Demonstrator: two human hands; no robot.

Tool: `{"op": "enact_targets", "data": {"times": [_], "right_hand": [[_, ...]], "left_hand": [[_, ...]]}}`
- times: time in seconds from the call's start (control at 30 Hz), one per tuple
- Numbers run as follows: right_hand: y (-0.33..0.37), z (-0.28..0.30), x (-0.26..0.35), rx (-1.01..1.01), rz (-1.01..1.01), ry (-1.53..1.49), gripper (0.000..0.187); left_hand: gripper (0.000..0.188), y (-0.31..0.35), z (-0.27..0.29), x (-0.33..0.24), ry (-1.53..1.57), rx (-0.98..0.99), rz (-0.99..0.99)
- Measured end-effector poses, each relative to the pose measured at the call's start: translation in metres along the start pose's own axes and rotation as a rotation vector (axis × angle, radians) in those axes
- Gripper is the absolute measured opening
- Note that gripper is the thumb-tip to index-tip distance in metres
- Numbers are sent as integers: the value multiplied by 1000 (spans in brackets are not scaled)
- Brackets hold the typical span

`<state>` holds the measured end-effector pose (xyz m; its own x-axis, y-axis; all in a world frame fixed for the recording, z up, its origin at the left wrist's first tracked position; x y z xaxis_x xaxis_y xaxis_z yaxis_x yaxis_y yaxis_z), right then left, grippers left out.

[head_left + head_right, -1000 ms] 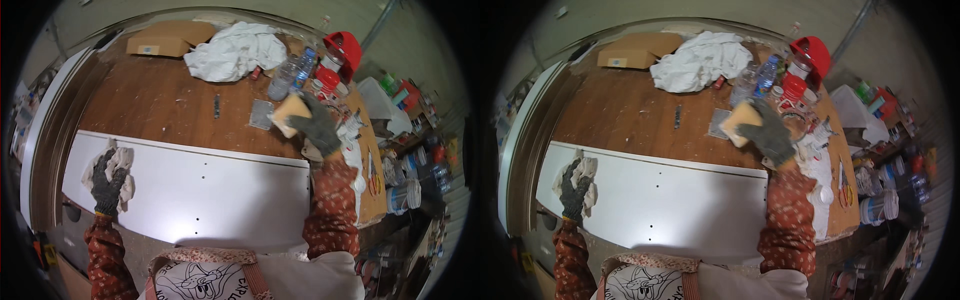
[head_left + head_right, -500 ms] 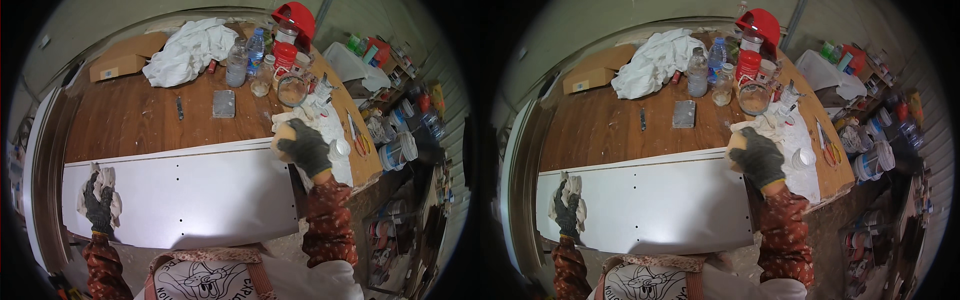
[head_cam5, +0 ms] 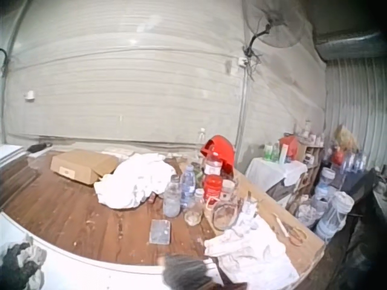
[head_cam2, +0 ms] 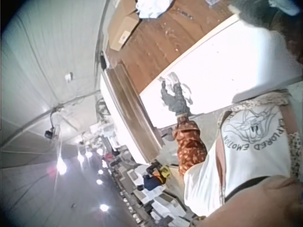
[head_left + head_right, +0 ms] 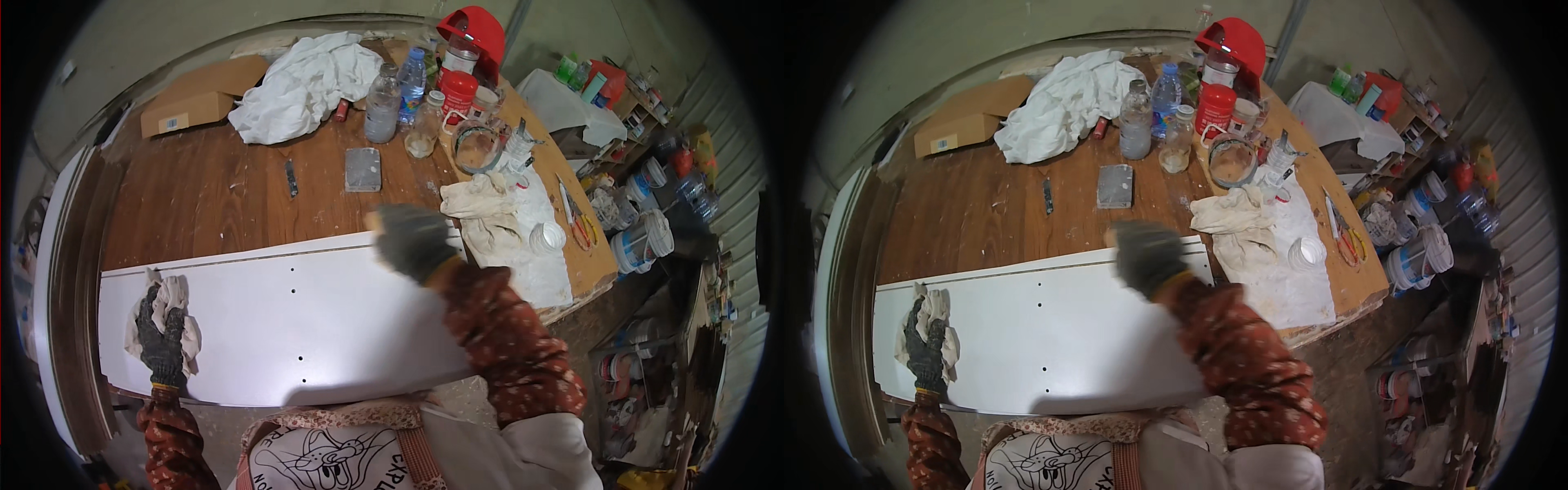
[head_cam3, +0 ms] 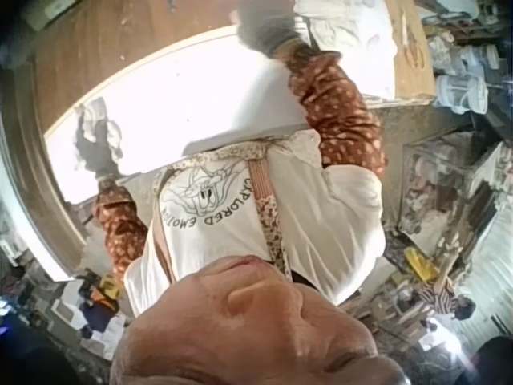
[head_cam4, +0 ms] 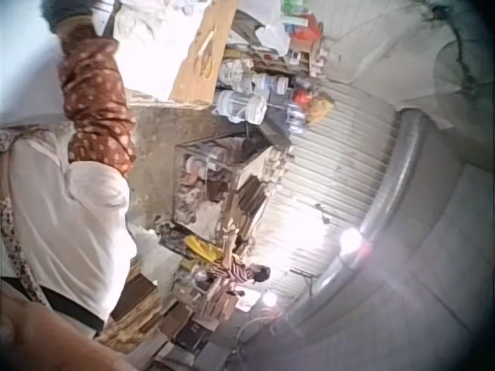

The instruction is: The person cleans and sands white wooden panels using a cloth, a sanding block, and a scraping tool. The person then scoops white paste onto a sponge with a spatula and wipes and smooths the edges of the panels.

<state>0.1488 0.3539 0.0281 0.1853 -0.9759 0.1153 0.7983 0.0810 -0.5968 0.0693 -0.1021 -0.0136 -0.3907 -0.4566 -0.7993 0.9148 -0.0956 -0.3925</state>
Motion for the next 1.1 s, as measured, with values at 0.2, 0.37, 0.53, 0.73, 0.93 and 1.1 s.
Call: {"op": "enact_targets", "data": {"times": [0.2,0.37,0.53,0.73,0.93,1.1], "right_hand": [[18,86,-78,599,-394,488,34],[10,46,-40,291,-358,331,31],[11,67,-65,527,-420,450,33],[11,84,-64,492,-702,323,47],[47,91,-111,382,-619,29,56],[48,86,-108,461,-314,235,55]], "left_hand": [[46,0,4,-9,-454,43,-234],[47,2,-1,-18,-376,10,-218],[45,-2,0,-11,-197,21,-74],[46,4,4,-3,-338,43,-172],[46,1,-5,-19,-433,17,-230],[48,1,-2,-20,-470,16,-313]]}}
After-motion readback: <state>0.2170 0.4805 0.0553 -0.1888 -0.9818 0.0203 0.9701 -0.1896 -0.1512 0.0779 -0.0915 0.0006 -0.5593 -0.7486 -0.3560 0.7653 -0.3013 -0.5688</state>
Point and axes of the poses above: each hand's wrist, its own y-axis away from the middle knuckle, its own z-axis out of the back of the hand, x = y × z, the point moved 3 cm from there along -y, towards the middle knuckle, and after that the axes turned 7 degrees about y, right-handed, at the moved point
